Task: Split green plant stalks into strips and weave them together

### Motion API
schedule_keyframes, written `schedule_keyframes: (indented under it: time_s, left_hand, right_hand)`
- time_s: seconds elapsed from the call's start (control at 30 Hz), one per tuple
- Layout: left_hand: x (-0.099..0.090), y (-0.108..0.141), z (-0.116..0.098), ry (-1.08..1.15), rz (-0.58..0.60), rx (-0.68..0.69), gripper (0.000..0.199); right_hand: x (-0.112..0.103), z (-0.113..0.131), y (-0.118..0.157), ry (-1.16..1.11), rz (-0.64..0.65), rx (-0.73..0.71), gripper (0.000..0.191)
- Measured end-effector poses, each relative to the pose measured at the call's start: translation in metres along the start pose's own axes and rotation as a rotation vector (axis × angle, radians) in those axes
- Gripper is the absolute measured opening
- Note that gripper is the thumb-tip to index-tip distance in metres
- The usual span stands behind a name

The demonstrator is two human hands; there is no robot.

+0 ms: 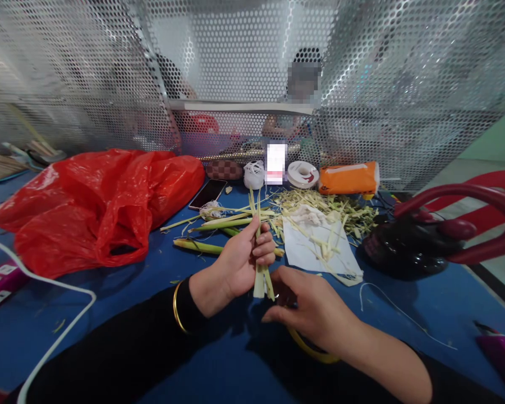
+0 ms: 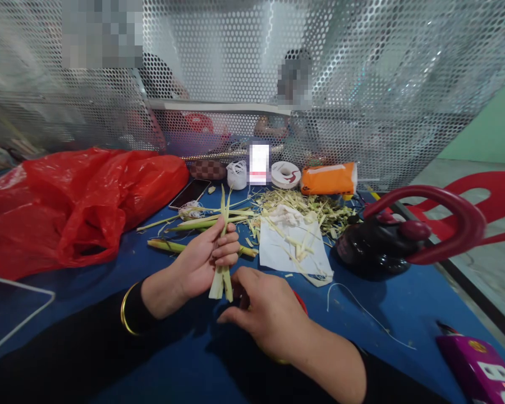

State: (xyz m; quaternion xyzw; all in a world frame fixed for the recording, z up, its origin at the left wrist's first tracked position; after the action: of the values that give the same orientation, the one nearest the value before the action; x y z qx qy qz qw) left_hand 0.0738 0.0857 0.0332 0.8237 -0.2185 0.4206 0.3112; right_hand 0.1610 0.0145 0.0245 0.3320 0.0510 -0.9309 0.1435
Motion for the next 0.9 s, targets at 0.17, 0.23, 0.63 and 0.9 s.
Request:
schedule_keyframes:
  time_s: [0.17,0.23,0.63,0.9]
  left_hand:
    - [0.000,0.000,0.001,-0.003,0.009,-0.025,0.038]
    - [-0.001,0.000,0.003,-0.006,0.021,-0.036,0.038]
    - [-0.003,-0.001,0.007,-0.015,0.028,-0.054,0.037]
    - [-0.003,-0.001,0.010,-0.023,-0.041,-0.067,0.037]
  right_hand:
    - [-0.004,0.001,-0.001,0.067,-0.023,-0.012,0.027]
    - [-0.002,0.001,-0.002,0.080,-0.025,-0.022,0.028]
    - [0.001,0.000,0.001,0.132,-0.061,-0.024,0.029]
    - [0.002,0.000,0.000,0.159,-0.065,-0.036,0.028]
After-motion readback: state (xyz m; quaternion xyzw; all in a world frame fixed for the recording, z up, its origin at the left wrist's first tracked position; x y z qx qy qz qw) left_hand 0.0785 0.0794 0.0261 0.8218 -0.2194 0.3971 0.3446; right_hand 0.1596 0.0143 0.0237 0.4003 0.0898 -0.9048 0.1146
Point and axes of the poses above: each hand's wrist, its own y-axis away from the middle knuckle, its own x-axis out of the palm, z = x × y, the point moved 5 cm from there along -y, towards the middle knuckle, and after that the axes turned 3 degrees about -y, right-handed, at the moved point
